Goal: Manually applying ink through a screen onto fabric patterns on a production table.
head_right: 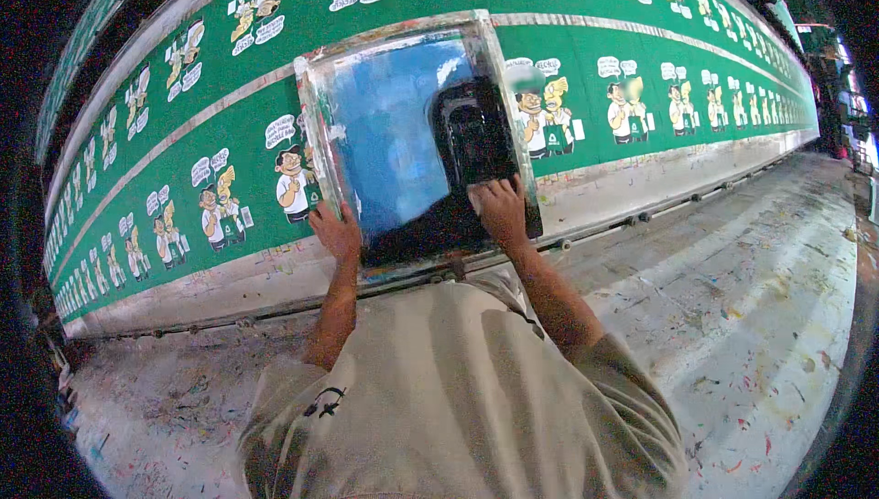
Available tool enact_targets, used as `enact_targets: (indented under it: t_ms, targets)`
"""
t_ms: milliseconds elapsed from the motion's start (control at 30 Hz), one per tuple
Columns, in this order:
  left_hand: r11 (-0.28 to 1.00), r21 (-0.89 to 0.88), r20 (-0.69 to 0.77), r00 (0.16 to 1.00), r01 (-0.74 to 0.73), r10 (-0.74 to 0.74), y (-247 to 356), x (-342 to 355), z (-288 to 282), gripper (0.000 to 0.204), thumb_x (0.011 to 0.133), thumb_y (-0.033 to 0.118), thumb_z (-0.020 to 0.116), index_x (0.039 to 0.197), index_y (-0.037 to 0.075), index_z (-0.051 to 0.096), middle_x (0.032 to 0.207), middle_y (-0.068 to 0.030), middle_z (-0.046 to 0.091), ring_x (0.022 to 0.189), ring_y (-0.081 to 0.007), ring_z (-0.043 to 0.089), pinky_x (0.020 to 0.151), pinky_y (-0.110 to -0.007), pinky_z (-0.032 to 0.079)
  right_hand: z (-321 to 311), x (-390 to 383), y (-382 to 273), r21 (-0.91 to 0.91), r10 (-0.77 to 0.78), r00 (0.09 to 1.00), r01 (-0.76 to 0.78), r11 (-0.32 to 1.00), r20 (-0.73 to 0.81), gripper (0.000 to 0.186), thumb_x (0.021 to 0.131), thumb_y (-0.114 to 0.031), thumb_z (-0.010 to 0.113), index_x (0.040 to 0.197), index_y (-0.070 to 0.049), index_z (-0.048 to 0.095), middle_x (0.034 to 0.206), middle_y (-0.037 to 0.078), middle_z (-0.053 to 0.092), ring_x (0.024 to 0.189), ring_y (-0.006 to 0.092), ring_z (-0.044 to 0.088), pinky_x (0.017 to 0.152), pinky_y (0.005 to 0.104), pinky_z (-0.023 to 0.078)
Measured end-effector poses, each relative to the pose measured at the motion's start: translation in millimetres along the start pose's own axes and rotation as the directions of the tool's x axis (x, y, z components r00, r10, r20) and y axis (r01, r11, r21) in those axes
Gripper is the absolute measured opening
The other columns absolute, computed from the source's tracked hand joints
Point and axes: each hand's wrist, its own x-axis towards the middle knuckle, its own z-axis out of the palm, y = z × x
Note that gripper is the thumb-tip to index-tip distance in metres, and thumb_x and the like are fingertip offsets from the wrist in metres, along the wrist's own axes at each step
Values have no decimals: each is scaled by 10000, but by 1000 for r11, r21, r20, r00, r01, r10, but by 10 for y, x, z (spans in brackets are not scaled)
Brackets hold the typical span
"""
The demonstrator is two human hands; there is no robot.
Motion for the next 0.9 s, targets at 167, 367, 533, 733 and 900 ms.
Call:
enact_targets:
  t_ms: [167, 367, 533, 733, 900]
  targets:
    - [992, 112, -111, 992, -55, 67, -229, 46, 43, 357, 843, 245, 739, 1066, 14, 584, 1023, -262, 588, 1015, -461, 562, 853, -554, 463, -431, 36, 97, -1, -31, 999, 31, 1000, 26, 125, 822, -214, 756, 930, -152, 755, 1050, 84, 683, 1088, 273, 615, 1092, 572, 374]
    - [941, -338, -37, 999, -1, -12, 312, 19, 129, 262, 838, 170, 700, 1039, 25, 612, 931, -215, 689, 859, -433, 663, 783, -511, 513, -222, -96, 1174, 482, 738, 647, -717, 503, 191, 633, 669, -543, 860, 943, 15, 746, 953, 220, 746, 876, 409, 715, 796, 477, 557]
    - [944, -317, 27, 996, 93, -89, 1472, -238, 793, 311, 818, 145, 681, 1090, 8, 616, 1004, -250, 688, 937, -469, 659, 837, -525, 510, -767, 97, 2312, 664, 664, 744, -534, 523, 76, 582, 721, -554, 827, 905, -5, 759, 812, 213, 737, 765, 361, 733, 693, 456, 558]
    - [961, -276, -5, 1000, -3, 1, 2397, -782, 1228, 409, 830, 184, 688, 1170, -21, 587, 1042, -289, 664, 963, -492, 637, 833, -546, 497, -623, -252, 3635, 497, 775, 632, -675, 545, 9, 523, 763, -516, 792, 949, -27, 776, 853, 211, 748, 792, 377, 734, 727, 446, 558]
    - [996, -55, -145, 987, -72, 64, 2424, -949, 1174, 424, 872, 244, 711, 1159, -35, 571, 1158, -306, 570, 1022, -508, 585, 842, -560, 483, -1110, -525, 3228, 577, 775, 623, -673, 464, 103, 771, 736, -485, 836, 1252, 60, 656, 971, 198, 764, 946, 312, 738, 812, 410, 555]
